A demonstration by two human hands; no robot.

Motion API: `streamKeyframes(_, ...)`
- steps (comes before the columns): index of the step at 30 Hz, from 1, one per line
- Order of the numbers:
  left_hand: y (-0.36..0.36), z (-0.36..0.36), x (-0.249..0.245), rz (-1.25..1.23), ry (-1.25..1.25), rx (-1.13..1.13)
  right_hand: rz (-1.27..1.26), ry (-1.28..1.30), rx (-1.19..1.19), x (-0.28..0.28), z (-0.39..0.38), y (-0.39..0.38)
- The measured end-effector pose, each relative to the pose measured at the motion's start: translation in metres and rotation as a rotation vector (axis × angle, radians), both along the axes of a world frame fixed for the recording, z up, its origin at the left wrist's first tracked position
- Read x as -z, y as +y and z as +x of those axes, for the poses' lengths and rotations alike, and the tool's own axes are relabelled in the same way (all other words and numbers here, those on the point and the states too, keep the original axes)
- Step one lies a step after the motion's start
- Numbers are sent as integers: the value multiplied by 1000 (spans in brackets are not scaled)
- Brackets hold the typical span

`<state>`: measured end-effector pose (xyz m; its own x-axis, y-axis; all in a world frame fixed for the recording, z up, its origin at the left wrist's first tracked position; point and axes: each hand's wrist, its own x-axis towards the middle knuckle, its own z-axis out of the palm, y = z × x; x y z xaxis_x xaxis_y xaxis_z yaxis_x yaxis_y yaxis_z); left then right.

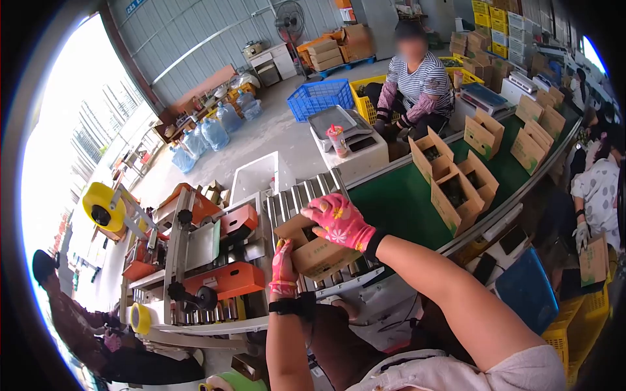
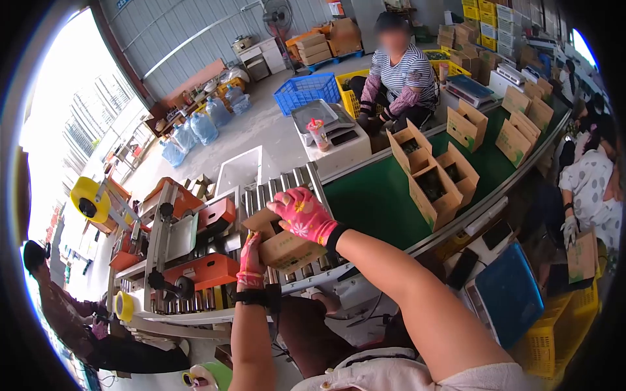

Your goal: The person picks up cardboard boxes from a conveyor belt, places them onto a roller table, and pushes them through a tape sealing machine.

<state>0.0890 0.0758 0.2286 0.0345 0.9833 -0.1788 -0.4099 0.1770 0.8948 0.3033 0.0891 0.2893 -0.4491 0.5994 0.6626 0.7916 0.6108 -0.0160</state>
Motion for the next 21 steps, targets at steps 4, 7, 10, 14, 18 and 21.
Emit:
streamKeyframes(4,8,22,21,298,266,-436,50,-23,117,-7,0,-11)
streamKeyframes(7,-5,29,2,336,493,-438,-535,21,14,-8,7,-28)
streamKeyframes(10,-10,29,-4,329,728,-515,-111,-27,-101,12,18,-32)
streamKeyframes(14,-12,27,2,263,634,-441,-303,-228,-82,-2,39,-45)
streamKeyframes(18,3,23,6,290,605,-425,-408,-242,-124,10,29,-29)
streamKeyframes(21,56,-9,19,277,704,-498,-471,-214,-3,13,-5,5)
